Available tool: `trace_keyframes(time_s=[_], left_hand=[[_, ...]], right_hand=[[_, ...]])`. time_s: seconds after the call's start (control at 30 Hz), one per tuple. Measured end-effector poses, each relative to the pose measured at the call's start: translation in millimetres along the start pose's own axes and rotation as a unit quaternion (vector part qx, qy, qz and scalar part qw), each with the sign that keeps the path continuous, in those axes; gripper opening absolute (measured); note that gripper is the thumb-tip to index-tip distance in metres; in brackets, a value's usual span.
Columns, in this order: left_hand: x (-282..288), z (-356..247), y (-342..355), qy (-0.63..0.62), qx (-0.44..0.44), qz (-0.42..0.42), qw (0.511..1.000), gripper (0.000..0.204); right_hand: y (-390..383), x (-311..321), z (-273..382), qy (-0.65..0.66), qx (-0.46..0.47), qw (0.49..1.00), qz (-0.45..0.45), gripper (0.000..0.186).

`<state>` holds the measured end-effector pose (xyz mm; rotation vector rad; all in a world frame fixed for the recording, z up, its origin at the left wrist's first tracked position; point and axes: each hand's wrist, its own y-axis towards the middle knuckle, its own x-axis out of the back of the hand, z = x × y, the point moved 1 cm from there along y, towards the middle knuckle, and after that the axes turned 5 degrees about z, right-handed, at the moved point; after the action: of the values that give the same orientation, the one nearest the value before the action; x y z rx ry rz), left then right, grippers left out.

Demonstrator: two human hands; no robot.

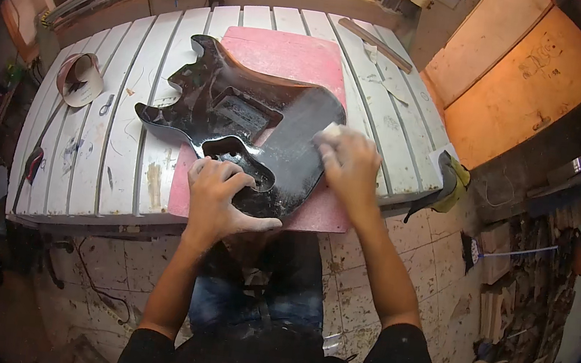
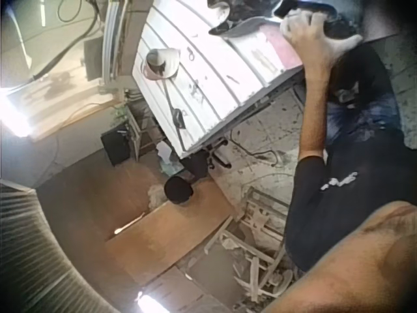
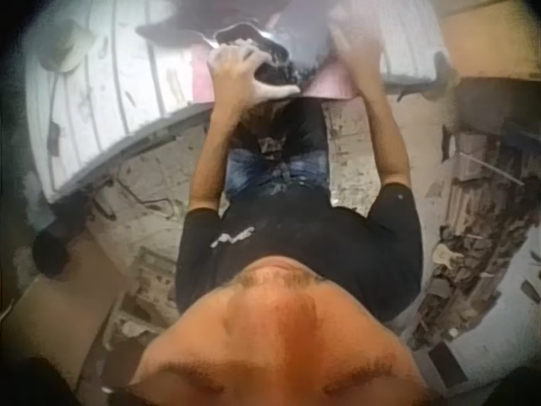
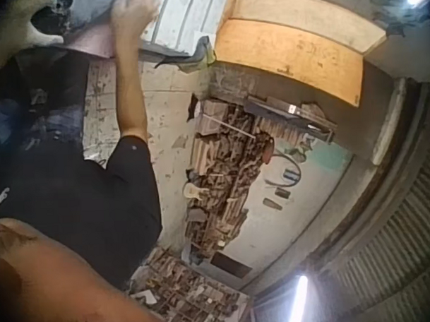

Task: The person sands the surface of a black electric guitar body using a sanding block, focusing on the front and back of the instrument as it rests on a workbench.

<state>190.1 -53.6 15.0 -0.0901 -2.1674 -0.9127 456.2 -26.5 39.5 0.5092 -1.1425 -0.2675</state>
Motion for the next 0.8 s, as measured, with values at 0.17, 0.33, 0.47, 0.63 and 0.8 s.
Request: trace_keyframes(time_s=[0.17,0.33,0.47,0.63,0.8], left_hand=[[20.0,30.9,-3.1,-0.002,-0.012,0.014,1.0,0.067],[22.5,36.4,-0.6,-0.026,-0.04,0.041,0.998,0.066],[24.2,37.0,0.4,-0.023,-0.042,0.033,0.998,0.067],[22.5,39.2,-2.4,-0.03,-0.035,0.035,0.998,0.067],[20.5,39.2,-1.4,-0.03,-0.034,0.033,0.998,0.067]], right_hand=[[-39.0,5.1,68.4,0.085,0.14,0.984,0.072,0.026],[-5.0,-2.4,8.9,0.102,0.02,0.994,0.029,0.02],[-18.6,-8.2,18.1,0.077,0.056,0.995,0.031,0.022],[-31.7,6.1,37.1,0.102,0.105,0.986,0.076,0.023],[-18.6,3.4,8.0,0.01,0.044,0.999,0.01,0.024]])
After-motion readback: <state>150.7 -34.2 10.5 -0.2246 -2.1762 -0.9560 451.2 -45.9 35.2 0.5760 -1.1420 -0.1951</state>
